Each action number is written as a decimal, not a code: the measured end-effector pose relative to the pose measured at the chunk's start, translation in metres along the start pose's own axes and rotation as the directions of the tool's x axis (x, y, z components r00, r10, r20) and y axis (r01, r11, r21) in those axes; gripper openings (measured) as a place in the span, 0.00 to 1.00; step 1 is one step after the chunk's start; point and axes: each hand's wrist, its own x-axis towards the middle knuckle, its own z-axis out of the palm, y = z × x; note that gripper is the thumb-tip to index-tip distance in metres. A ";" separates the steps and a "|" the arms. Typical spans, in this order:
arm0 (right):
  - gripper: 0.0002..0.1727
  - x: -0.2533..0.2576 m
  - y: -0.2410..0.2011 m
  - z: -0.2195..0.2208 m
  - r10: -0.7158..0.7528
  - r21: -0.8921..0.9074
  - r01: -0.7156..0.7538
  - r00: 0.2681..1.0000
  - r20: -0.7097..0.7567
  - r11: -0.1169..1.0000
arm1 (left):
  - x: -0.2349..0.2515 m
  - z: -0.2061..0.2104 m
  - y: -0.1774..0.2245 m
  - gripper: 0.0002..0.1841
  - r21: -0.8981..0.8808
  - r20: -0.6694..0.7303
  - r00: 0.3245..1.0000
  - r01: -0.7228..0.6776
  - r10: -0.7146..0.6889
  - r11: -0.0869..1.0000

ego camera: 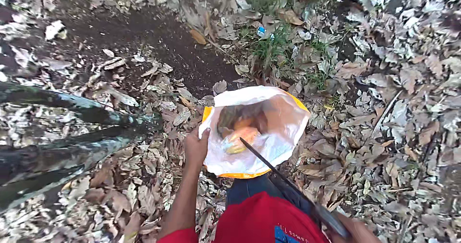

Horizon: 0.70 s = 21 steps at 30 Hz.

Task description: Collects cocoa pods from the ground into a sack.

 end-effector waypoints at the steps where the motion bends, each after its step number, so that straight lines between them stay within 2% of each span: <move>1: 0.22 0.019 -0.009 0.007 0.042 -0.079 -0.042 0.999 -0.008 0.996 | -0.003 0.000 -0.002 0.20 0.010 0.001 1.000 -0.021 0.021 1.000; 3: 0.23 0.039 -0.055 0.003 0.097 -0.237 -0.093 0.995 0.003 0.967 | -0.001 -0.003 -0.003 0.20 0.034 -0.004 0.999 -0.037 0.037 0.999; 5: 0.24 0.024 -0.086 -0.009 0.051 -0.274 -0.044 0.999 0.018 0.961 | 0.002 -0.009 -0.007 0.19 0.010 -0.017 0.999 -0.037 0.037 0.999; 8: 0.23 -0.013 -0.083 -0.020 -0.059 -0.131 0.054 0.998 -0.037 0.990 | 0.004 -0.004 -0.017 0.20 -0.159 -0.089 0.995 -0.064 0.050 0.985; 12: 0.24 -0.033 -0.066 -0.023 -0.012 0.031 0.020 0.975 -0.223 0.999 | 0.003 0.011 -0.021 0.21 -0.332 -0.126 0.992 -0.060 0.019 0.941; 15: 0.23 -0.039 -0.056 -0.013 0.015 0.157 0.042 0.938 -0.346 0.987 | 0.002 0.011 -0.021 0.21 -0.327 -0.170 0.985 -0.082 0.026 0.941; 21: 0.20 -0.036 -0.032 0.026 0.079 0.442 0.187 0.853 -0.516 0.877 | 0.004 0.007 -0.012 0.19 -0.279 -0.134 0.990 -0.070 0.034 0.958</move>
